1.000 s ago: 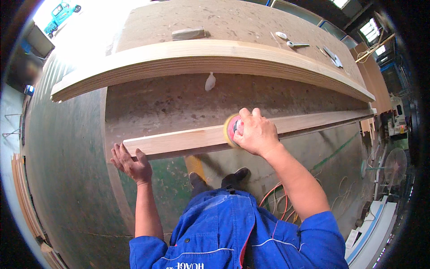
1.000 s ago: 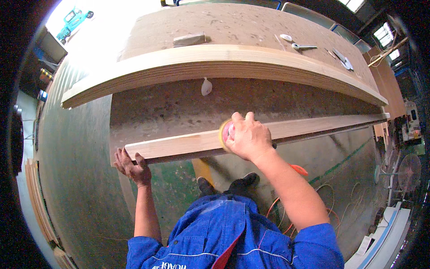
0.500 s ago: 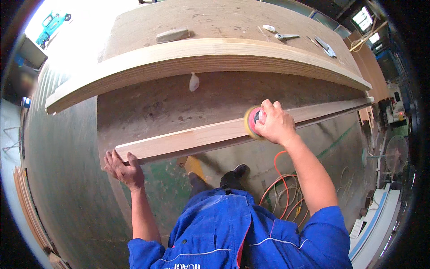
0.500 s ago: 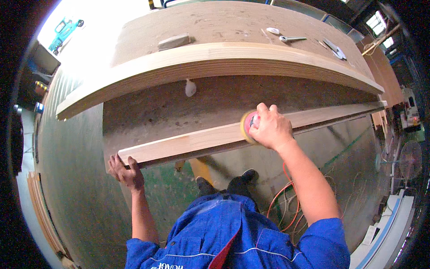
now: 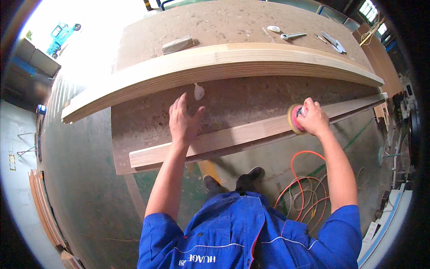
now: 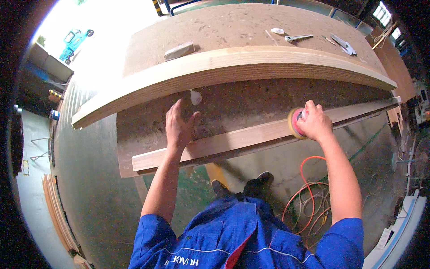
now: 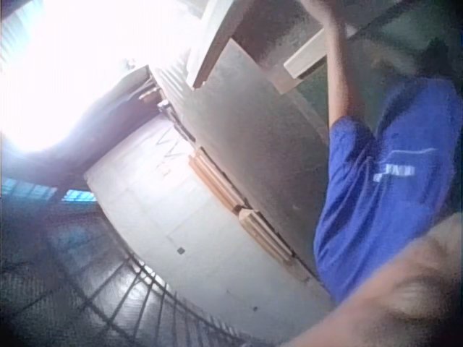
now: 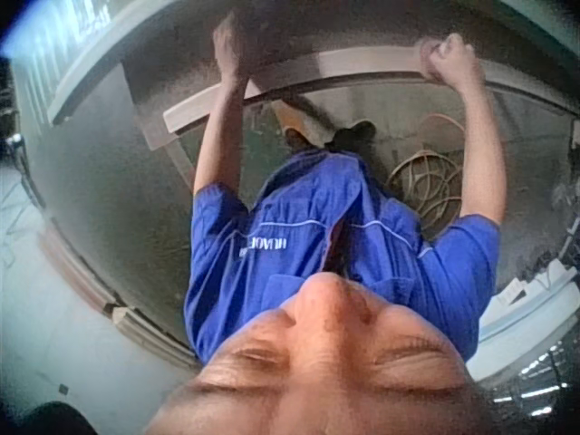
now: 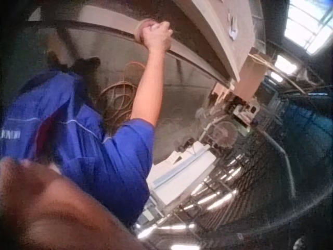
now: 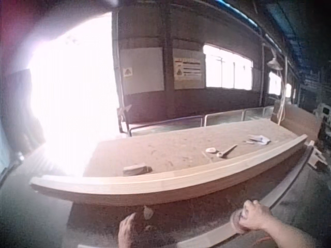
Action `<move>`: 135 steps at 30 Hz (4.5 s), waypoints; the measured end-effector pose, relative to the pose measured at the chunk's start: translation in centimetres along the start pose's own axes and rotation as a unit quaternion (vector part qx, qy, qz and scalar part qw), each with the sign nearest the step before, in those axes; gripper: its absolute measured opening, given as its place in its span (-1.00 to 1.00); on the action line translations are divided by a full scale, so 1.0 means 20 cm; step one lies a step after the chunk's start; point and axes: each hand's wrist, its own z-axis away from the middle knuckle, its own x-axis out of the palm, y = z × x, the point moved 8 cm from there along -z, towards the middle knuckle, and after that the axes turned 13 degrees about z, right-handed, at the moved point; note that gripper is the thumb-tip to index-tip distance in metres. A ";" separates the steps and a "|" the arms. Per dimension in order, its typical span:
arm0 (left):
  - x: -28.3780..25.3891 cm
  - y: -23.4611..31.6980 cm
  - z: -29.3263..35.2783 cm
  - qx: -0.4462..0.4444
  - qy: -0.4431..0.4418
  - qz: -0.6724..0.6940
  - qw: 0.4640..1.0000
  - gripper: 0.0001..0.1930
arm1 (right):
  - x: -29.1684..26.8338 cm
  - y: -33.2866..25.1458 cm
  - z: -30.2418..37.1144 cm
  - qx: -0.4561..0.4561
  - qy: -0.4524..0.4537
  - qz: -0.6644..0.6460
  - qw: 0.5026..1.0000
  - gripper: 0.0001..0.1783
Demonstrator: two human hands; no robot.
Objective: The person uses a circular pneumatic sander to smooth the surface of several stacked wooden boards, moving the tool along the edges and apply glue from a small bottle to specific points.
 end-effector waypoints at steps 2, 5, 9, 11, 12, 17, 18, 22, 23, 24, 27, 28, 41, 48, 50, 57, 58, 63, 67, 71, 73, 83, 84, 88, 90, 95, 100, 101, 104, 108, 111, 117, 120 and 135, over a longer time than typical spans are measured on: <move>0.12 -0.04 -0.11 -0.091 -0.054 0.035 0.994 -0.29 | 0.02 0.08 -0.04 0.006 -0.001 -0.002 1.000 -0.43; 0.20 -0.06 -0.17 -0.115 -0.032 0.034 0.992 -0.47 | 0.03 0.16 -0.08 0.010 0.010 -0.016 1.000 -0.45; 0.19 -0.07 -0.19 -0.142 -0.021 0.070 0.987 -0.64 | 0.02 0.14 -0.09 0.002 0.013 -0.026 1.000 -0.46; 0.13 -0.07 -0.14 -0.149 -0.002 0.114 0.982 -0.72 | 0.00 0.08 -0.08 -0.007 0.009 -0.026 1.000 -0.45; 0.07 -0.02 -0.10 -0.079 0.013 0.089 0.993 -0.75 | -0.01 0.04 -0.05 -0.008 0.016 -0.019 1.000 -0.44; -0.15 0.17 0.40 -0.038 -0.020 0.134 0.990 -0.76 | -0.05 -0.27 0.08 -0.066 0.011 -0.027 0.997 -0.41; -0.17 0.16 0.52 -0.065 -0.054 0.123 0.989 -0.77 | -0.07 -0.35 0.11 -0.079 0.007 -0.025 0.997 -0.41; -0.16 0.15 0.81 -0.048 -0.086 0.079 0.992 -0.77 | -0.08 -0.61 0.22 -0.130 0.024 -0.034 0.991 -0.42; -0.14 0.14 0.84 -0.072 -0.085 0.092 0.990 -0.77 | -0.09 -0.66 0.24 -0.141 0.029 -0.039 0.989 -0.42; -0.12 0.13 0.86 -0.085 -0.097 0.080 0.988 -0.76 | -0.10 -0.71 0.26 -0.151 0.029 -0.034 0.988 -0.42; -0.09 0.13 0.85 -0.104 -0.110 0.061 0.987 -0.74 | -0.11 -0.82 0.34 -0.175 0.023 -0.043 0.983 -0.43; -0.08 0.13 0.84 -0.107 -0.114 0.052 0.986 -0.73 | -0.14 -0.86 0.37 -0.185 -0.003 -0.019 0.983 -0.40; -0.04 0.14 0.77 -0.127 -0.122 0.021 0.984 -0.65 | -0.11 -0.75 0.35 -0.152 -0.011 -0.032 0.988 -0.39; -0.06 0.13 0.76 -0.166 -0.118 0.019 0.979 -0.64 | -0.08 -0.58 0.26 -0.115 0.015 -0.038 0.993 -0.40; -0.06 0.12 0.75 -0.170 -0.116 0.027 0.978 -0.64 | -0.08 -0.58 0.26 -0.117 0.015 -0.037 0.992 -0.40; -0.05 0.14 0.72 -0.166 -0.120 0.012 0.979 -0.64 | -0.09 -0.73 0.32 -0.144 0.001 -0.034 0.989 -0.41; -0.05 0.14 0.72 -0.164 -0.124 0.006 0.979 -0.64 | -0.11 -0.76 0.33 -0.147 -0.009 -0.030 0.989 -0.39; -0.06 0.14 0.71 -0.172 -0.136 -0.001 0.976 -0.64 | -0.14 -0.84 0.36 -0.167 -0.006 -0.030 0.985 -0.39; -0.13 0.14 0.73 -0.154 -0.107 0.035 0.982 -0.66 | -0.14 -0.84 0.35 -0.170 -0.010 -0.024 0.985 -0.40; -0.28 0.03 0.66 -0.183 -0.047 0.115 0.975 -0.75 | -0.14 -0.88 0.36 -0.179 -0.005 -0.022 0.984 -0.40; -0.39 -0.08 0.58 -0.075 0.011 0.121 0.990 -0.76 | -0.15 -0.93 0.38 -0.191 -0.001 -0.021 0.981 -0.39; -0.58 -0.57 0.15 -0.048 0.097 0.066 0.992 -0.74 | -0.19 -1.42 0.55 -0.266 0.009 -0.010 0.964 -0.38; -0.58 -0.55 0.12 -0.007 0.107 0.009 0.994 -0.74 | -0.21 -1.47 0.57 -0.273 0.000 -0.006 0.962 -0.40; -0.57 -0.64 0.10 -0.084 0.099 0.004 0.992 -0.76 | -0.25 -1.64 0.61 -0.294 -0.005 -0.015 0.956 -0.45; -0.55 -0.66 0.10 -0.121 0.073 -0.006 0.990 -0.73 | -0.25 -1.68 0.61 -0.294 -0.010 -0.012 0.956 -0.45; -0.57 -0.68 0.11 -0.132 0.055 -0.011 0.990 -0.59 | -0.24 -1.67 0.62 -0.295 -0.008 -0.006 0.955 -0.41; -0.69 -0.63 0.24 -0.061 0.095 -0.133 0.985 -0.35 | -0.21 -1.50 0.55 -0.258 -0.032 0.005 0.966 -0.34; -0.72 -0.62 0.27 -0.060 0.087 -0.148 0.983 -0.33 | -0.20 -1.46 0.54 -0.251 -0.033 0.008 0.967 -0.34; -0.82 -0.69 0.37 -0.080 0.062 -0.180 0.978 -0.31 | -0.22 -1.36 0.51 -0.225 -0.047 0.009 0.973 -0.37; -0.90 -0.68 0.51 -0.100 0.073 -0.200 0.972 -0.34 | -0.19 -1.23 0.47 -0.204 -0.040 0.018 0.978 -0.38; -0.89 -0.72 0.59 -0.102 0.079 -0.193 0.973 -0.41 | -0.20 -1.19 0.46 -0.193 -0.045 0.026 0.980 -0.40; -0.83 -0.71 0.62 -0.060 0.113 -0.179 0.976 -0.54 | -0.20 -1.29 0.48 -0.221 -0.036 0.015 0.975 -0.38; -0.83 -0.70 0.62 -0.051 0.113 -0.164 0.979 -0.54 | -0.21 -1.41 0.52 -0.243 -0.023 0.007 0.970 -0.37; -0.95 -0.67 0.70 -0.001 0.166 -0.077 0.983 -0.55 | -0.29 -2.05 0.73 -0.352 0.002 -0.005 0.936 -0.41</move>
